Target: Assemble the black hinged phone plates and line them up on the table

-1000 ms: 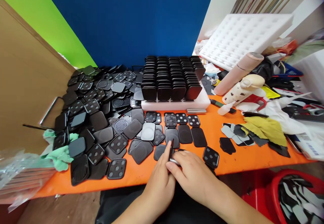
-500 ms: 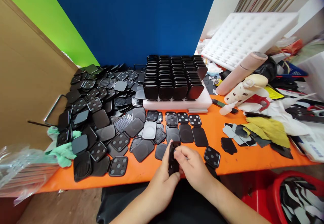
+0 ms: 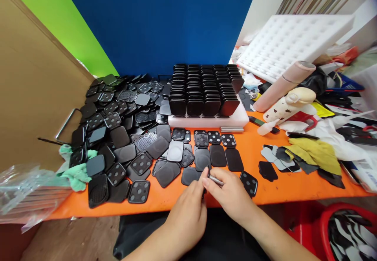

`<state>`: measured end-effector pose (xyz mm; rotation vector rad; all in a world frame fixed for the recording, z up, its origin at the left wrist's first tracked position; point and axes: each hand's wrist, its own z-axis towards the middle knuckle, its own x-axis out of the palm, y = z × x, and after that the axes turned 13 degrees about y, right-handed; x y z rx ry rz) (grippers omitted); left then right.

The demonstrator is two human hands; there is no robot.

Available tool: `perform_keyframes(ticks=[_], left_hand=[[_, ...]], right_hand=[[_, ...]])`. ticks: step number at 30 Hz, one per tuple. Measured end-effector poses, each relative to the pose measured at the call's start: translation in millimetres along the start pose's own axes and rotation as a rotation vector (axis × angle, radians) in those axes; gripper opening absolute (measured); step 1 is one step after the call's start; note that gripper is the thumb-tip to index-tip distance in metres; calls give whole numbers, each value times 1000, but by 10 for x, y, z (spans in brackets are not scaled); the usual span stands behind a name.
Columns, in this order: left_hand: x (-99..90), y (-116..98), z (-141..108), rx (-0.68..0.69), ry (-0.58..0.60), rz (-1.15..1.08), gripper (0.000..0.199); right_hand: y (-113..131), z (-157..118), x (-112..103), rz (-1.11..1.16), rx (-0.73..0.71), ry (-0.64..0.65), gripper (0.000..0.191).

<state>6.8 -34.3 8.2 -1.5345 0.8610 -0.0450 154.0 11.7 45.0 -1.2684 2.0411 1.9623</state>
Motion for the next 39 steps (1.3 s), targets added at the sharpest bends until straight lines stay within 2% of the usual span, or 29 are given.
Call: perform_keyframes(ticks=[2, 4, 6, 8, 10, 13, 16, 20, 27, 32, 34, 36, 39], left_hand=[[2, -7, 2, 3, 17, -45, 71], [-3, -25, 17, -5, 33, -179, 69], [-18, -52, 47, -32, 50, -423, 68], [-42, -76, 86, -78, 66, -701, 64], [-64, -86, 120, -100, 35, -830, 59], [-70, -59, 137, -81, -43, -653, 62], [-48, -10, 117, -80, -22, -387, 66], [-45, -4, 85, -50, -27, -146, 68], [-72, -61, 64, -12, 20, -107, 63], [-87, -89, 96, 23, 49, -280, 60], [-104, -100, 124, 14, 32, -439, 56], [-130, -99, 143, -35, 20, -673, 46], [-184, -81, 140, -140, 15, -1000, 34]], right_hand=[[-44, 9, 43, 40, -29, -52, 34], [-81, 12, 71, 40, -67, -78, 35], [-101, 2, 72, 102, -95, -23, 33], [-100, -19, 58, 211, -106, 90, 32], [-79, -45, 47, 198, -91, 148, 32], [-27, -68, 56, -66, -48, 122, 28], [19, -69, 80, -279, 3, 159, 27], [31, -67, 94, -340, 65, 215, 26], [-32, -74, 190, -137, 1, 57, 25], [-25, -53, 216, -123, -48, 9, 30], [-37, -34, 175, 29, -47, 57, 31], [-70, -19, 113, 340, -30, 99, 35], [-132, -17, 19, 737, -1, 84, 38]])
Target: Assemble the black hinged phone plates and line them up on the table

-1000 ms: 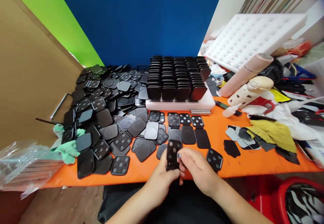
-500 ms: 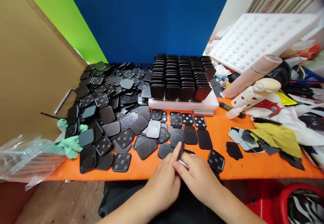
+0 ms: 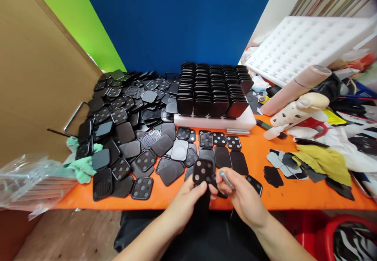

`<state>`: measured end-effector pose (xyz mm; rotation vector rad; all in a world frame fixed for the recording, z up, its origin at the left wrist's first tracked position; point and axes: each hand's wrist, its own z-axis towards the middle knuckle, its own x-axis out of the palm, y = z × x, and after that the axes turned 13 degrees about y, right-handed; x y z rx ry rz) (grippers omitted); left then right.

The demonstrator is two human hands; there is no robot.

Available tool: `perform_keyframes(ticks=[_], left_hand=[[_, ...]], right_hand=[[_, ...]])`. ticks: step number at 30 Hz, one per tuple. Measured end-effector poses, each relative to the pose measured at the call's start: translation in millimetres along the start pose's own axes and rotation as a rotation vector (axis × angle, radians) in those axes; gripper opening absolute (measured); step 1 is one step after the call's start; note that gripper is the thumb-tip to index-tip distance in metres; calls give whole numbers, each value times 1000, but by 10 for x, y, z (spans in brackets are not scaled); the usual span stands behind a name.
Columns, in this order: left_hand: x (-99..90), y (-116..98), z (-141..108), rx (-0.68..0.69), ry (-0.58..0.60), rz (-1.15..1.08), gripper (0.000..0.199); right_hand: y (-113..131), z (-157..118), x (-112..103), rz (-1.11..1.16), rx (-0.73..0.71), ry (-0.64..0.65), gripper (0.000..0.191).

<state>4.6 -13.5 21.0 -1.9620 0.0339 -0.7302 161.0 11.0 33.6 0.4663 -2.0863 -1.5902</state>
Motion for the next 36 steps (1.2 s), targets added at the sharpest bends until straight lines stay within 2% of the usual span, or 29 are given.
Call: perform_keyframes(ticks=[2, 5, 9, 14, 16, 18, 22, 26, 28, 30, 33, 34, 36], left_hand=[[-27, -27, -16, -11, -42, -96, 31], [-41, -54, -32, 54, -102, -48, 27], [-16, -30, -44, 178, -150, 251, 42], [16, -29, -92, 324, -125, 766, 37], [11, -50, -123, 389, -110, 967, 43], [2, -62, -159, 437, -79, 1108, 50], [8, -41, -226, 464, -27, 1277, 57], [52, -27, -232, 434, -61, 1262, 62], [71, -36, -217, 432, -55, 1214, 63], [79, -52, -194, 460, -36, 1149, 62], [48, -94, -139, 460, -33, 955, 48], [26, -114, -115, 430, -83, 853, 39], [-28, -162, -64, 340, -267, 606, 21]], right_hand=[[9, -13, -43, 13, 43, -20, 35], [24, -25, -35, -146, 129, 7, 35], [77, -31, 57, -225, 145, 47, 38], [138, -74, 128, -138, 70, 53, 28], [113, -101, 131, -6, 85, 49, 27], [69, -125, 134, 233, 129, 54, 33], [7, -133, 177, 693, 195, 17, 28], [-21, -90, 278, 915, 172, -166, 21], [-42, -65, 327, 946, 156, -241, 20], [-51, -42, 360, 935, 146, -263, 20], [-4, -8, 375, 905, 107, -235, 27], [30, 2, 375, 901, 95, -194, 31], [106, 21, 375, 891, 98, -68, 35]])
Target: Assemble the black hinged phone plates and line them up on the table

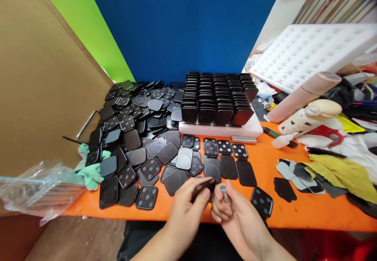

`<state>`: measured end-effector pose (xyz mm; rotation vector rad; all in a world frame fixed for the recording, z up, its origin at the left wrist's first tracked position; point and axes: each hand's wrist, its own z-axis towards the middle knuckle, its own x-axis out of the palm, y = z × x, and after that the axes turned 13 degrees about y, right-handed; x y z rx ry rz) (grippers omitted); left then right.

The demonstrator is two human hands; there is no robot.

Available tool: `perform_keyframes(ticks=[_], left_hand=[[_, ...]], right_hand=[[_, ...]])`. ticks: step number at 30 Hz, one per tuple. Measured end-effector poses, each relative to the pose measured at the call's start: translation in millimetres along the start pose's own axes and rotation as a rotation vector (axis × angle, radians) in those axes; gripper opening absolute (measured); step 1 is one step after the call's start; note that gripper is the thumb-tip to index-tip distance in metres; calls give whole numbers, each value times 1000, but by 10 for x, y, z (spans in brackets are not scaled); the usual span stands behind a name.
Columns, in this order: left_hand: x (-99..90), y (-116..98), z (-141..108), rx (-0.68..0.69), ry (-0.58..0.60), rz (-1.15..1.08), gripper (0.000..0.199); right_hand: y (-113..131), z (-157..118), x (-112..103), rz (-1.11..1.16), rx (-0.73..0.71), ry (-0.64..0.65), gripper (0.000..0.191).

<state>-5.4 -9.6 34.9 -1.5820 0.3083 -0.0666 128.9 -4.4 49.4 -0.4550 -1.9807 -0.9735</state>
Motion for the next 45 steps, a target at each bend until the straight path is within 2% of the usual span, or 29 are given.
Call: perform_keyframes(ticks=[2, 3, 5, 7, 10, 13, 15, 20, 24, 26, 28, 30, 32, 34, 36, 38, 42, 45], left_hand=[[-51, 2, 61, -145, -174, -169, 21], [-72, 0, 79, -179, -222, -228, 23], [-97, -5, 83, -181, -221, -288, 23], [-105, -6, 49, -114, -161, -272, 18], [-114, 8, -25, 84, -47, -110, 15], [-135, 37, -79, 324, 32, 75, 31], [-148, 60, -95, 438, 61, 176, 43], [-145, 122, -87, 519, 106, 394, 50], [-108, 170, -60, 575, 109, 407, 48], [-88, 179, -38, 566, 106, 346, 44], [-71, 167, 0, 444, 66, 221, 33], [-58, 138, 60, 208, -63, 53, 16], [-38, 106, 141, -18, -184, -120, 16], [9, 84, 230, -125, -189, -277, 27], [98, 70, 315, -173, -107, -395, 31], [230, 61, 396, -201, -37, -468, 32], [521, 69, 566, -161, 100, -495, 30], [670, 129, 689, -59, 255, -315, 37]], right_hand=[[31, 8, 53, -82, 81, 86, 33], [33, 14, 72, -145, 113, 108, 33], [12, 26, 91, -280, 146, 119, 37], [-27, 38, 88, -317, 159, 104, 40], [-65, 44, 62, -120, 173, 58, 34], [-38, 44, 36, 169, 268, 25, 27], [5, 49, 37, 289, 328, -26, 24], [57, 61, 119, 382, 311, -187, 24], [18, 82, 150, 403, 259, -295, 23], [23, 95, 123, 373, 219, -290, 22], [68, 90, 71, 289, 112, -192, 27], [151, 53, -4, 81, -64, -84, 29], [247, -11, -101, -279, -203, -70, 28], [322, -85, -211, -686, -224, -122, 25], [358, -144, -311, -1003, -204, -172, 24], [367, -185, -385, -1185, -180, -204, 21], [470, -268, -534, -1372, -144, -274, 22], [768, -342, -786, -1448, -150, -421, 29]])
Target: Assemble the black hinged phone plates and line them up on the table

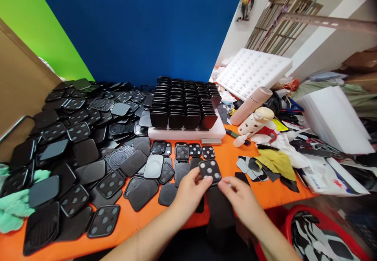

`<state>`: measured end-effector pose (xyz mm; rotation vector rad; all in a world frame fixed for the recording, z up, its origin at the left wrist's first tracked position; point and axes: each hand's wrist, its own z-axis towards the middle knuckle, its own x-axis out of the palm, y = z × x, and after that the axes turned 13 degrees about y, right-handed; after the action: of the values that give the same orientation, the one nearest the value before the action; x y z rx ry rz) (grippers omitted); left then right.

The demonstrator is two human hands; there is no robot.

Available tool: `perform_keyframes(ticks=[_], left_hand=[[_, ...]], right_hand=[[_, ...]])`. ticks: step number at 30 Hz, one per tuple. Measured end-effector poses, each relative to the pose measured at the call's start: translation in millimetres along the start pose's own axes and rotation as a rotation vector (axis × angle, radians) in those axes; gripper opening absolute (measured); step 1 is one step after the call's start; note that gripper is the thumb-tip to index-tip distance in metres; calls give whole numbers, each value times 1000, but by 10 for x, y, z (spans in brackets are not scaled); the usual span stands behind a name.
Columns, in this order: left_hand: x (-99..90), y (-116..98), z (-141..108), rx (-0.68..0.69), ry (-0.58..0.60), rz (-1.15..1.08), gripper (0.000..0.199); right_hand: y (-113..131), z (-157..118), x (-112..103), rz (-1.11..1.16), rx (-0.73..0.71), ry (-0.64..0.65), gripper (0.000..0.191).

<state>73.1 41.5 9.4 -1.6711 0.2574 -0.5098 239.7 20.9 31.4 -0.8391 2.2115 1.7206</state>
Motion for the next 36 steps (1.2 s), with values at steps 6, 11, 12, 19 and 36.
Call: perform_keyframes(ticks=[6, 11, 12, 19, 36], left_hand=[[80, 218, 163, 158, 326, 959, 63], [153, 358, 221, 162, 399, 1133, 68], [160, 371, 223, 162, 399, 1145, 67], [164, 381, 214, 138, 390, 1181, 61], [-918, -103, -343, -41, -218, 1346, 31]], right_hand=[[-492, 524, -657, -403, 183, -141, 37], [-612, 834, -633, -527, 200, -92, 29], [-621, 854, -609, -547, 202, -89, 28], [-623, 821, -567, -567, 139, -151, 26], [-198, 406, 97, -21, -40, -183, 35]])
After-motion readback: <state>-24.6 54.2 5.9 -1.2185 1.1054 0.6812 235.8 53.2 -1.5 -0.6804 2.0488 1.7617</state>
